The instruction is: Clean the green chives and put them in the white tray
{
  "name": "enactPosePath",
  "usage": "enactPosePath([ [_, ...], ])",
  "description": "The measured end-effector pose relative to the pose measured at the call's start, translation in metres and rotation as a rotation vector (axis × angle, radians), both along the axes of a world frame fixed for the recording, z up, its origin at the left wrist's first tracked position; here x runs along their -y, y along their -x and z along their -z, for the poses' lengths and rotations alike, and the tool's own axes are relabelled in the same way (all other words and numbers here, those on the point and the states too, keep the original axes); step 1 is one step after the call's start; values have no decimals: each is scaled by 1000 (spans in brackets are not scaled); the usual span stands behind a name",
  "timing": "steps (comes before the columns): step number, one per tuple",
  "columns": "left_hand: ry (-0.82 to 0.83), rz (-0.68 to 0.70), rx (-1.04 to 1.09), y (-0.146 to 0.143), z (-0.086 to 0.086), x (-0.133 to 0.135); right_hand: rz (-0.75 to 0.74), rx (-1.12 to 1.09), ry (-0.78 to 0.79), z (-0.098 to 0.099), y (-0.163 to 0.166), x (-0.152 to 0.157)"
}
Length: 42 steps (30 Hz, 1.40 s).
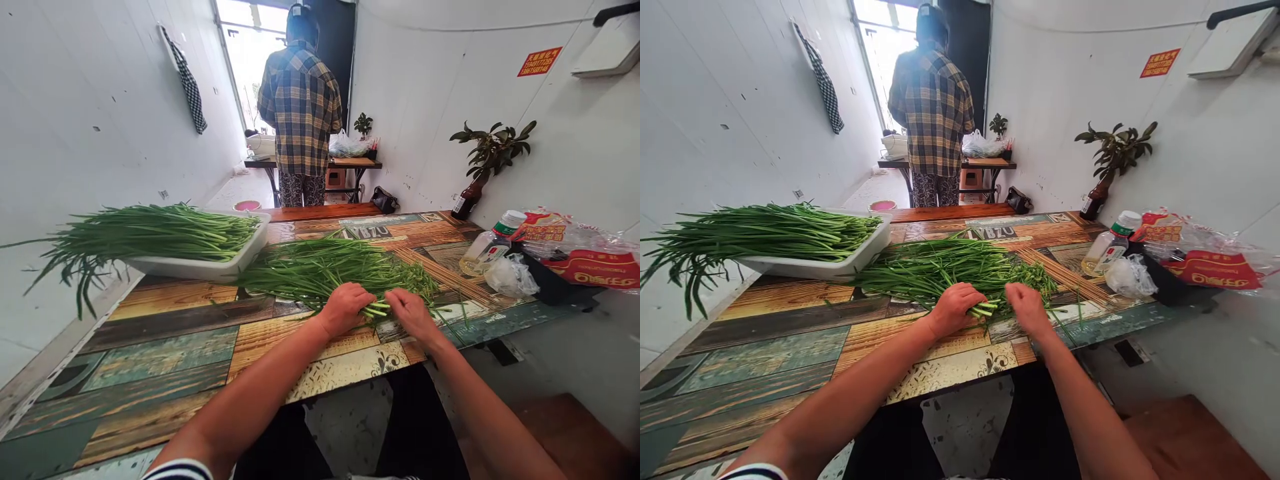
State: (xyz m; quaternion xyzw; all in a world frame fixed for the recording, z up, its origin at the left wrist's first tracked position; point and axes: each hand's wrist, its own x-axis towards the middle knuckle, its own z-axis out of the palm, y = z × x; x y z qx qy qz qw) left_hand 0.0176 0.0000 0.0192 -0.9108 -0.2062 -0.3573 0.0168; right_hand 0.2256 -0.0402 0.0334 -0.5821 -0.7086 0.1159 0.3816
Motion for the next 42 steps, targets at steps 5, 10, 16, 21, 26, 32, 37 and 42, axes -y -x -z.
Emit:
enactPosePath([
  [5, 4, -43, 54, 0, 0, -1, 103, 217, -182, -15, -39, -42],
  [10, -2, -52, 77, -1, -1, -1, -98, 500, -146, -18, -46, -62],
  [16, -43, -47, 172, -1, -5, 0, -110, 406, -255, -29, -30, -32],
  [21, -61, -45, 238, 1, -2, -1, 11, 435, -305, -32, -18, -11],
  [26, -57, 4, 265, 0, 2, -1, -207, 210, -304, -37, 2, 4],
  [32, 11, -49, 56, -2, 3, 0, -302, 324, -248, -24, 17, 15],
  [37, 2, -41, 12, 0, 1, 0, -260, 598, -197, -20, -3, 2],
  [42, 77, -57, 88, 0, 2, 0, -125, 472, -211, -35, -31, -10],
])
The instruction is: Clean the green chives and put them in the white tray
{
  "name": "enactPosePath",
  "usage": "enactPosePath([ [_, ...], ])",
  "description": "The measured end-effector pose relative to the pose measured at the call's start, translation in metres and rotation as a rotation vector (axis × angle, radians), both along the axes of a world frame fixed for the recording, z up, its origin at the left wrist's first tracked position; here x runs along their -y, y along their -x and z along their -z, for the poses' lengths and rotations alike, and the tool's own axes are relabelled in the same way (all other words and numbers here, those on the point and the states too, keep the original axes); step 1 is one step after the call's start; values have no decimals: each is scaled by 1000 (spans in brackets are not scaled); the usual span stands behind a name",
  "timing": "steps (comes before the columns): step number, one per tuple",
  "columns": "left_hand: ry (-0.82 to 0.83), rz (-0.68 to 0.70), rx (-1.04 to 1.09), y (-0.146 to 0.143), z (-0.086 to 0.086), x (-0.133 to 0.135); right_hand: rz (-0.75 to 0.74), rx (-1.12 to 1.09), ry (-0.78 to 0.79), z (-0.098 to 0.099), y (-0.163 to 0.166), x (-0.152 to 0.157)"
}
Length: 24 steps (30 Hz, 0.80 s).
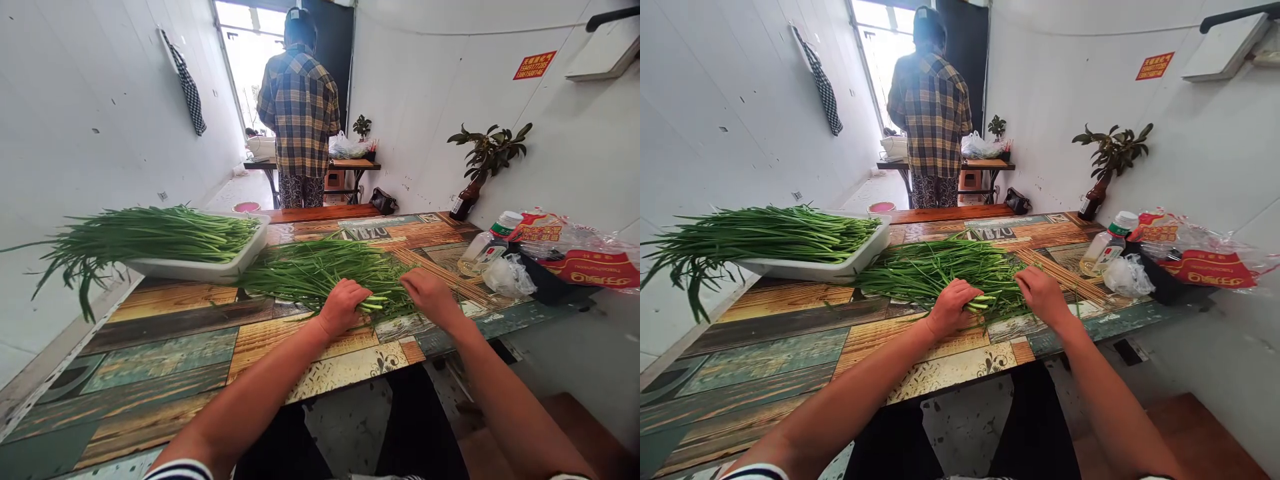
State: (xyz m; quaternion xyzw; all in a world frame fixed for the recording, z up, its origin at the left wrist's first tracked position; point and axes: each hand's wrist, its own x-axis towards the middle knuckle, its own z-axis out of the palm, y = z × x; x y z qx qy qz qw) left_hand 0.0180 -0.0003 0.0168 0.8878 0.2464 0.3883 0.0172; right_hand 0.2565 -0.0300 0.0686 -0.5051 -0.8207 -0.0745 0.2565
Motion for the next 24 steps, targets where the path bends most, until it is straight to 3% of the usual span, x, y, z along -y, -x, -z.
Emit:
enactPosePath([
  [6, 19, 11, 12, 0, 1, 0, 78, -61, -122, -7, 4, 4],
  [15, -41, 20, 5, 0, 2, -1, -178, -66, 141, 1, 31, 18],
  [17, -36, 21, -1, 0, 0, 0, -172, -240, 235, 7, 30, 14],
  [20, -23, 12, -6, 1, -1, 1, -45, -716, 379, 19, 24, 7],
  [22, -19, -2, -12, 2, -1, 1, 36, -1010, 415, 22, 18, 2],
  [24, -25, -14, -12, 2, -1, 0, 77, -1131, 411, 20, 15, -1],
])
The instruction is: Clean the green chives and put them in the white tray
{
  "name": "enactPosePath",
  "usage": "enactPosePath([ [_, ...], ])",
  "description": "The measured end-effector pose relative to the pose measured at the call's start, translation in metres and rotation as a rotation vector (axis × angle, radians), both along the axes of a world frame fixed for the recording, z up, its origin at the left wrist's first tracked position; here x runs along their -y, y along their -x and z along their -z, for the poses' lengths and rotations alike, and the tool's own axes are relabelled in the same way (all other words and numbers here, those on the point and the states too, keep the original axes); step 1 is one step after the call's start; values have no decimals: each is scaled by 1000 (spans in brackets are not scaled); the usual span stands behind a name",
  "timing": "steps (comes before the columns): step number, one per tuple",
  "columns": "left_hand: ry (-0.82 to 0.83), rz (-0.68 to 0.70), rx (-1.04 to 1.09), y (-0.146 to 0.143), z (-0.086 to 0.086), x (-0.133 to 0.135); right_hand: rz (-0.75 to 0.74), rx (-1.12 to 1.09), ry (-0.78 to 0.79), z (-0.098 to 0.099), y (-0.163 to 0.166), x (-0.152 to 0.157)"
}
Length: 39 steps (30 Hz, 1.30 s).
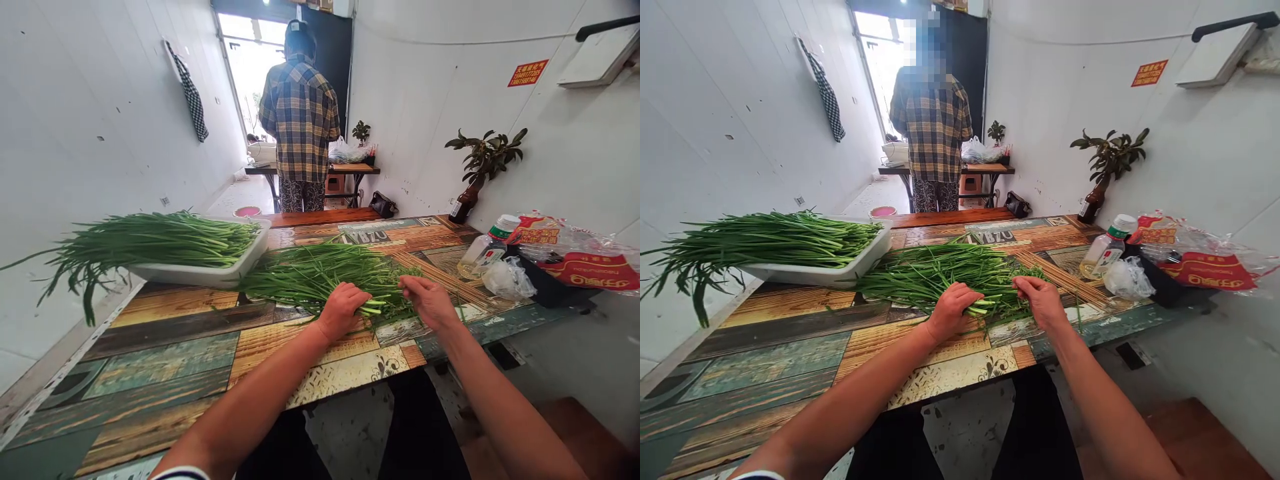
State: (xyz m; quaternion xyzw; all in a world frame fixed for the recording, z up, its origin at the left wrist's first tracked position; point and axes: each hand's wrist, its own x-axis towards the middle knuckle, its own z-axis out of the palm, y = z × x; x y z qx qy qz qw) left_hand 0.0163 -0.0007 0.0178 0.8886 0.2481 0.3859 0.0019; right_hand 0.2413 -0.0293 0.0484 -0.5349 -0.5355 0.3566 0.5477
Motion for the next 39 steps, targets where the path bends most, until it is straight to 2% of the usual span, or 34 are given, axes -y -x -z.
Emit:
enactPosePath([
  [2, -14, -4, 5, 0, 1, -1, -20, 79, 22, -7, 1, 2],
  [5, -30, 4, -5, 0, 3, -2, -115, 364, 22, -16, 11, 9],
  [8, -35, 22, -54, -1, 3, -3, -153, 643, -102, -13, 26, 17],
  [11, -40, 39, -179, -1, 0, -1, -179, 800, -235, -1, 31, 18],
  [13, -31, 24, -254, -2, -2, 1, -166, 846, -275, 5, 24, 13],
  [17, -20, -27, -239, -3, -5, 3, 48, 924, -302, 5, -7, -10],
  [20, -38, -38, -191, -3, -4, 1, 12, 1073, -327, 6, -24, -28],
  [24, -59, -54, -169, -3, -2, 0, -32, 1254, -310, 13, -27, -41],
  [28, -27, -89, -57, -2, -3, 2, -15, 1125, -421, 3, -17, -34],
  [33, -33, -59, 125, -2, -4, 4, -89, 907, -552, -22, 22, 7],
  [36, -50, 49, 201, -4, -3, 4, -124, 769, -574, -14, 42, 26],
  [39, -5, 91, 170, -6, -1, 3, -53, 634, -463, 3, 38, 25],
])
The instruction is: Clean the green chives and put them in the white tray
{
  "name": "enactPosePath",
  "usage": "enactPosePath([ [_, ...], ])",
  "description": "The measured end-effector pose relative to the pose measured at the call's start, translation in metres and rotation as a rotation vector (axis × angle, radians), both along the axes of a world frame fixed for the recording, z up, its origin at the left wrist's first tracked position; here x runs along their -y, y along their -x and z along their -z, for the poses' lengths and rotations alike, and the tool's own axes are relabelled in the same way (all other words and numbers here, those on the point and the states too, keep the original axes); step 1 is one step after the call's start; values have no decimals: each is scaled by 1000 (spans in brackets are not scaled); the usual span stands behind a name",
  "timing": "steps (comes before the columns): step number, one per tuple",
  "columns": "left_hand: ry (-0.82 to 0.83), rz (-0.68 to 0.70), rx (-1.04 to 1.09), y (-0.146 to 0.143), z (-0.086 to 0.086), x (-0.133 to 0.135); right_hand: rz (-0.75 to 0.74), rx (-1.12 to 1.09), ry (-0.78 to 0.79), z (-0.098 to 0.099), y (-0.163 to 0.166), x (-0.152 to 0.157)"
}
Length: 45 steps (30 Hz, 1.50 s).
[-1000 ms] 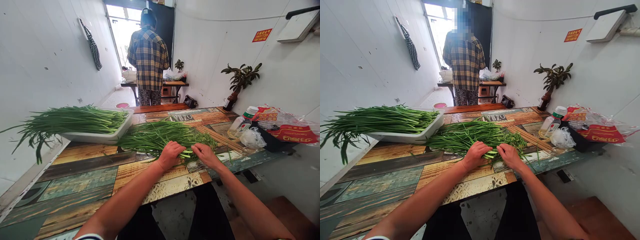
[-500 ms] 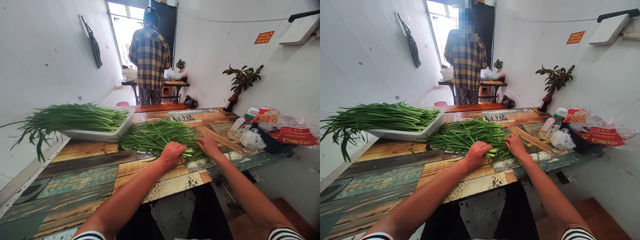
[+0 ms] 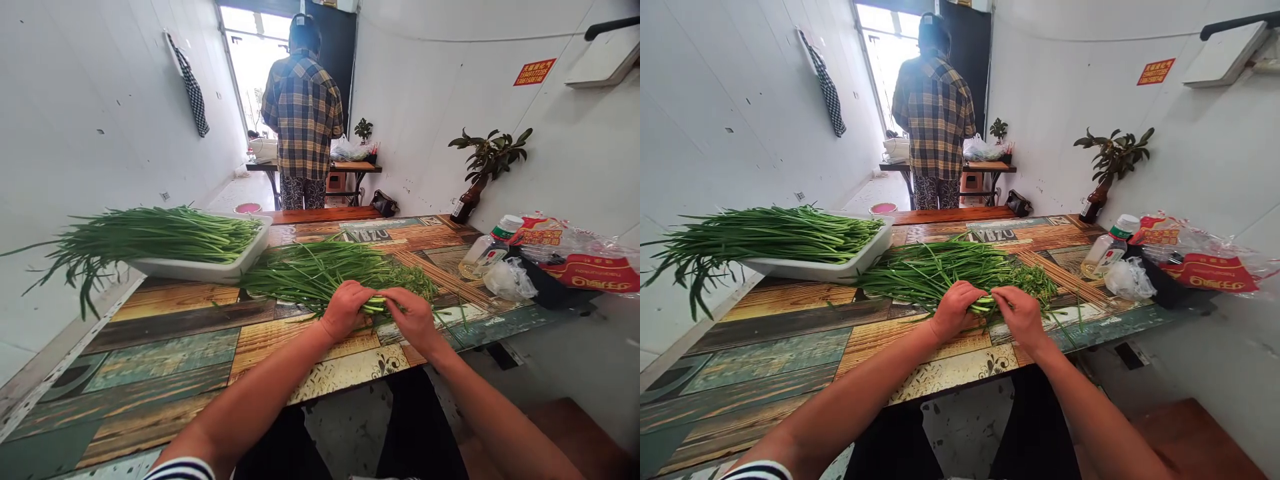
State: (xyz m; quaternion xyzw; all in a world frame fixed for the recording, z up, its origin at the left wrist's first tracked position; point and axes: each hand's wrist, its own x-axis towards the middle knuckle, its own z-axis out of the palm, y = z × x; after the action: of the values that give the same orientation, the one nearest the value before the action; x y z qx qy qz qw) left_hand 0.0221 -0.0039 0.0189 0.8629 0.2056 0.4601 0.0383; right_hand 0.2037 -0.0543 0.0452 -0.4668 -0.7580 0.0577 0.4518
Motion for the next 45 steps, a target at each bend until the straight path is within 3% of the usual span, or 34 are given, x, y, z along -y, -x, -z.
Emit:
enactPosePath([
  [3, 59, -70, -58, 1, 1, 0, 216, -109, 86, 5, -21, -11],
  [7, 49, -73, -100, 3, 2, -2, 371, -20, 137, -16, -31, -12],
  [10, 24, -59, -103, 4, 3, -3, 202, 77, 144, -28, -14, -4],
  [13, 27, -51, -135, 3, 2, -2, -21, 151, 197, -21, -3, -4],
  [15, 26, -57, -141, 4, 0, -1, 0, 168, 217, -11, -9, -12],
  [19, 29, -122, -70, 5, -2, 1, 218, 155, 152, -2, -43, -28],
  [26, 47, -160, -39, 3, -1, 0, 189, 513, 108, 12, -61, -31],
  [29, 77, -176, -60, 3, -1, 1, 169, 478, 39, 13, -58, -28],
  [32, 94, -167, -73, 3, 0, 1, 107, 386, -29, -1, -51, -19],
  [37, 87, -20, -13, 2, 2, -3, -64, 233, -2, -25, -26, 4],
  [41, 91, 91, -90, 1, 4, -4, -93, 114, 6, -25, -12, 10],
  [45, 144, 30, -162, 2, 2, -2, -36, 32, 75, -20, -11, 8],
])
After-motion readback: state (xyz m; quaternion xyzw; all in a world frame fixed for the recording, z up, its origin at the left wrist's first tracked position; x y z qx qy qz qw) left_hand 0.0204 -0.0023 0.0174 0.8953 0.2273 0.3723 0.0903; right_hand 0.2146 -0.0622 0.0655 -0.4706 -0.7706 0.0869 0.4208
